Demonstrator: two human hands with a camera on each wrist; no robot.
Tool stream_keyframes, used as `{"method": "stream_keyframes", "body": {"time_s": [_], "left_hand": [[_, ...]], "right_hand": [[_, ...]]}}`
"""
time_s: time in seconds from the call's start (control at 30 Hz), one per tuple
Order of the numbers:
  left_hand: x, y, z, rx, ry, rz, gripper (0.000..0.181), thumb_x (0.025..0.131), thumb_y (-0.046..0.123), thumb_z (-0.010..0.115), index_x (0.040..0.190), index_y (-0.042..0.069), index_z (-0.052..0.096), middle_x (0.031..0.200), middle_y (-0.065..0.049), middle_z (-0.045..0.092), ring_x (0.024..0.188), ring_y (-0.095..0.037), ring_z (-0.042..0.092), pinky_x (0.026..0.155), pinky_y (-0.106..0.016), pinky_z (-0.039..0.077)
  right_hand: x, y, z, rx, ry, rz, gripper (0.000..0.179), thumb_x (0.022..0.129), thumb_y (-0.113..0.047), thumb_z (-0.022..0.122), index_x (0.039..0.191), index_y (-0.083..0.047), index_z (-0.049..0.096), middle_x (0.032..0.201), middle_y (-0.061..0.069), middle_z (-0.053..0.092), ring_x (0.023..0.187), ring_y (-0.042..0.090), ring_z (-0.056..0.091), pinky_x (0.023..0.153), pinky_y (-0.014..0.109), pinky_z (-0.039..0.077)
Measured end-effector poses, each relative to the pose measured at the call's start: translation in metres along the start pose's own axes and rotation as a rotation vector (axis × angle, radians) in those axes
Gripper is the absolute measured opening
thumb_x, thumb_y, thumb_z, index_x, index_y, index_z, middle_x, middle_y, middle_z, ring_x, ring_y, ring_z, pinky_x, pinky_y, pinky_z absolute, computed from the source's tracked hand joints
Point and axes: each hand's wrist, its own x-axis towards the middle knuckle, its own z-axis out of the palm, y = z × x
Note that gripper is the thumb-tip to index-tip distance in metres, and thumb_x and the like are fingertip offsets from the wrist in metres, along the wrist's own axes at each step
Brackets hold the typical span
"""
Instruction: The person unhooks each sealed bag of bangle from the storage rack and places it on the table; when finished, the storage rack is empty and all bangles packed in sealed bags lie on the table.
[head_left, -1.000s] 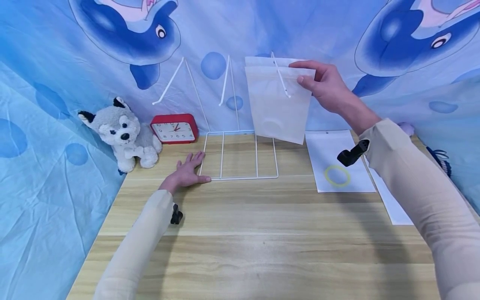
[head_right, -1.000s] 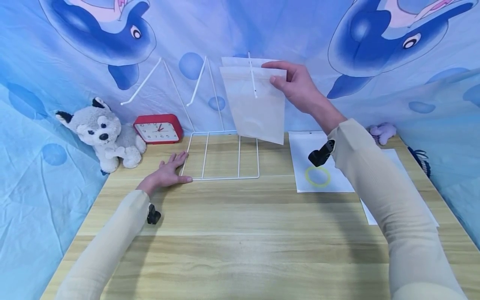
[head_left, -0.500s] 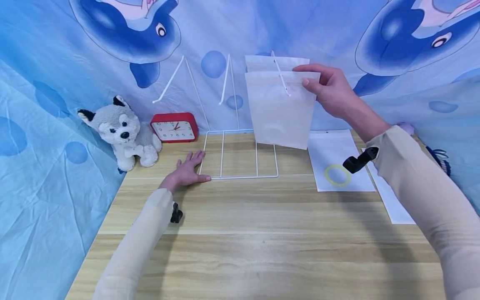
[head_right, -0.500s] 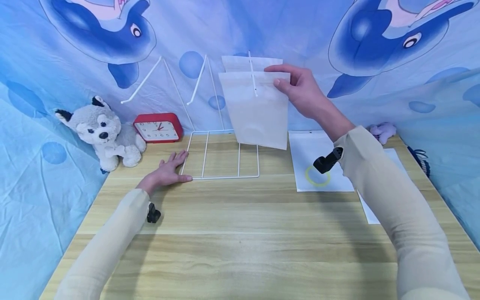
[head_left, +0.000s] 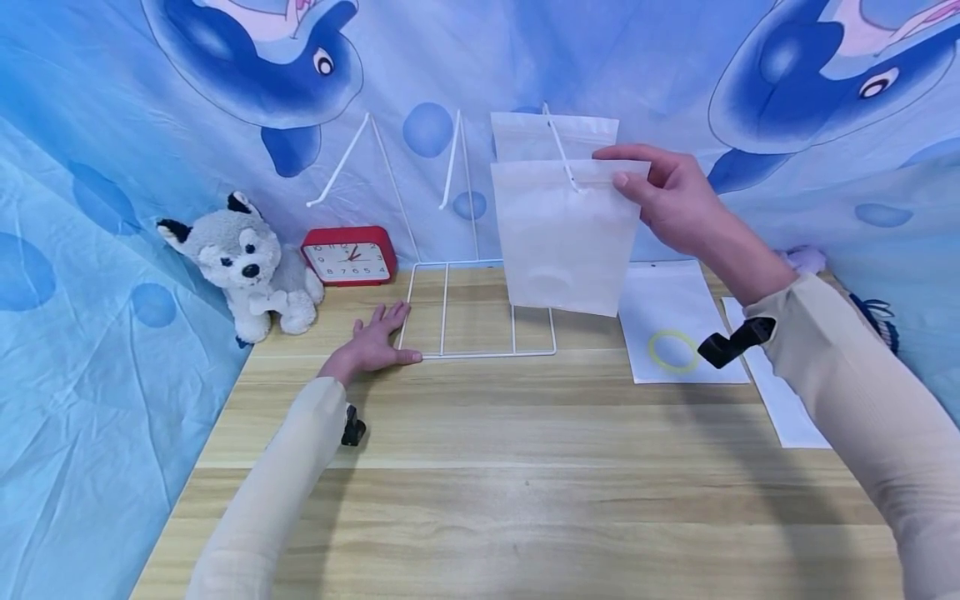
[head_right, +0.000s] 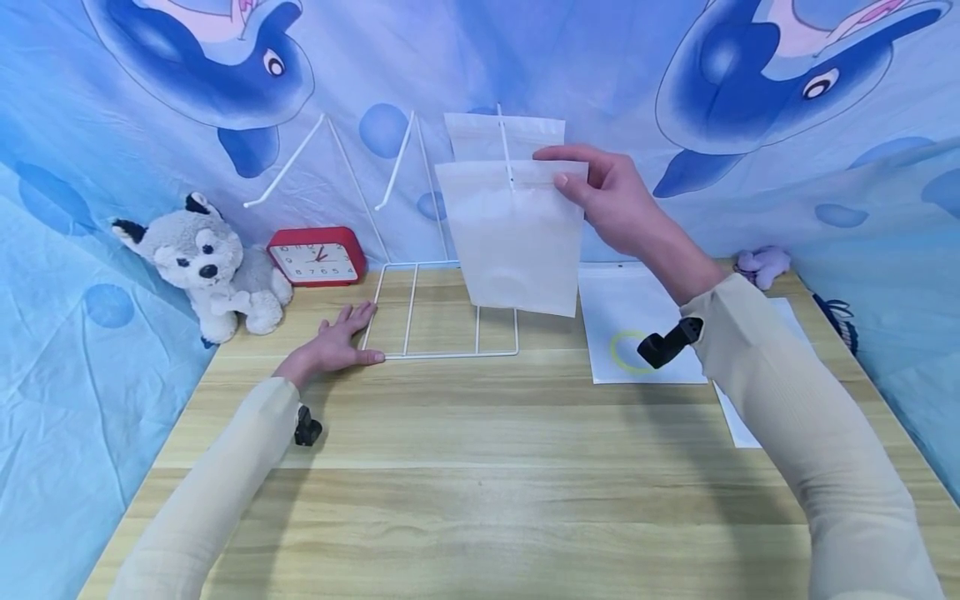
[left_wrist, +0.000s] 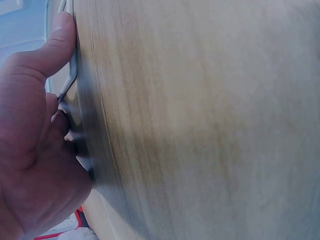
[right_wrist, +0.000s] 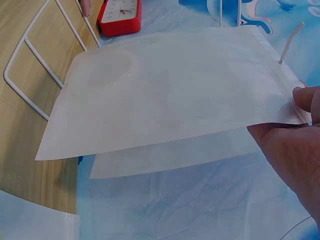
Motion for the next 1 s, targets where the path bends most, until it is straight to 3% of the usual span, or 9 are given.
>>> {"method": "stream_keyframes", "body": {"time_s": [0.33,0.63,0.83,0.9,1.0], "left_hand": [[0.000,0.002,-0.001,-0.001,0.003,-0.001,0.104,0.089,0.048,0.072,0.161,0.008,0.009,0.166,-0.016,0.002,0.149,-0.041,-0.012,0.112,-0.066,-0.011],[-0.001,0.001,0.001,-0.001,0.000,-0.007,0.104,0.089,0.049,0.072,0.161,0.008,0.009,0.166,-0.016,0.002,0.149,-0.041,-0.012,0.112,-0.066,-0.011],[-0.001,0.001,0.002,0.002,0.001,-0.016,0.104,0.089,0.049,0.071,0.161,0.009,0.009,0.167,-0.016,0.002,0.149,-0.040,-0.012,0.112,-0.065,-0.011],[0.000,0.001,0.002,0.003,0.000,-0.016,0.104,0.089,0.049,0.071,0.161,0.009,0.009,0.167,-0.016,0.002,0.149,-0.040,-0.012,0.112,-0.065,-0.011],[0.000,0.002,0.001,0.004,-0.001,-0.013,0.104,0.089,0.048,0.071,0.161,0.009,0.009,0.167,-0.016,0.002,0.149,-0.041,-0.012,0.112,-0.066,-0.011]], "right_hand": [[-0.016,-0.004,-0.003,0.082,-0.010,-0.010,0.033,0.101,-0.023,0.059,0.134,-0.023,0.066,0.057,0.004,0.031,0.042,0.021,0.023,0.045,0.028,0.026],[-0.027,-0.006,0.001,0.215,-0.058,-0.108,0.030,0.101,-0.016,0.059,0.130,-0.016,0.069,0.055,0.005,0.034,0.043,0.020,0.025,0.043,0.027,0.025],[-0.035,-0.008,0.001,0.443,-0.146,-0.196,0.029,0.100,-0.004,0.058,0.127,-0.007,0.069,0.053,0.009,0.036,0.058,0.020,0.055,0.054,0.019,0.047],[-0.039,-0.009,0.000,0.481,-0.165,-0.216,0.029,0.100,-0.002,0.058,0.127,-0.005,0.069,0.052,0.010,0.035,0.067,0.022,0.061,0.060,0.021,0.052],[-0.045,-0.012,-0.001,0.481,-0.164,-0.237,0.029,0.100,-0.001,0.057,0.127,-0.003,0.068,0.051,0.009,0.035,0.069,0.021,0.063,0.061,0.022,0.053]]}}
